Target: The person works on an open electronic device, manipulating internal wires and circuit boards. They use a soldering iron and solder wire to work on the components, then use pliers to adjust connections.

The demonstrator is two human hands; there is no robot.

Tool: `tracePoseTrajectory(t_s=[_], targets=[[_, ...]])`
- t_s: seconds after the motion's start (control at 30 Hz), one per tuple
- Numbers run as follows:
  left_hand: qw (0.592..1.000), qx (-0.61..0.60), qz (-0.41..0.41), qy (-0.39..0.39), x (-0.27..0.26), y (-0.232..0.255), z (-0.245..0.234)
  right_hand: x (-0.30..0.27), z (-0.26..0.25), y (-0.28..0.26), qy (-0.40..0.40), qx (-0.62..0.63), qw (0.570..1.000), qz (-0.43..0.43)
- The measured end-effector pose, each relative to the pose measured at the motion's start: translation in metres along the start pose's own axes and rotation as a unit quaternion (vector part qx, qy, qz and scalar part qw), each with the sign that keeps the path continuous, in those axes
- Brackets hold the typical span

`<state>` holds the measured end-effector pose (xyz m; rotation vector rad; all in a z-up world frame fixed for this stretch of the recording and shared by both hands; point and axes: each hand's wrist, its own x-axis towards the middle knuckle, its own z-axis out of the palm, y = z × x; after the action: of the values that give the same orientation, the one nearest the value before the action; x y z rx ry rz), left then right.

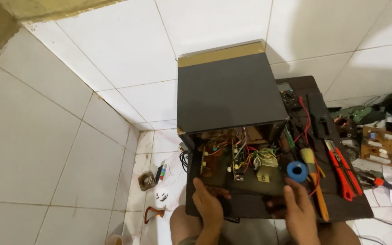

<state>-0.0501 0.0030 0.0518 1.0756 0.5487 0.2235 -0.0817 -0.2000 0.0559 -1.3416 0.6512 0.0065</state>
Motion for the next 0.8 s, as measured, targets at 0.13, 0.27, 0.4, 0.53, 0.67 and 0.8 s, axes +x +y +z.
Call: tracePoseTrajectory(t_s=[0.13,0.27,0.4,0.53,0.67,0.8], targets=[[1.0,0.009,0.003,-0.015,0.001,0.003,-0.001,-0.006,0.022,-0.022,-0.076,0.189,0.974,0.101],[0.999,-0.001,-0.01,-0.03,0.006,0.0,-0.005,-0.018,0.033,-0.046,-0.055,0.192,0.978,0.062],[0.995,-0.082,-0.051,-0.034,0.021,-0.03,-0.022,-0.032,0.033,-0.053,-0.046,0.159,0.986,0.008],[0.992,-0.107,-0.067,-0.029,0.023,-0.021,-0.017,-0.041,0.035,-0.058,-0.035,0.135,0.99,-0.001],[0.983,-0.159,-0.09,0.004,0.028,-0.021,-0.02,-0.047,0.038,-0.066,-0.06,0.099,0.993,-0.016],[0.974,-0.193,-0.12,-0.011,0.035,-0.02,-0.024,-0.049,0.04,-0.079,-0.071,0.063,0.995,-0.045]])
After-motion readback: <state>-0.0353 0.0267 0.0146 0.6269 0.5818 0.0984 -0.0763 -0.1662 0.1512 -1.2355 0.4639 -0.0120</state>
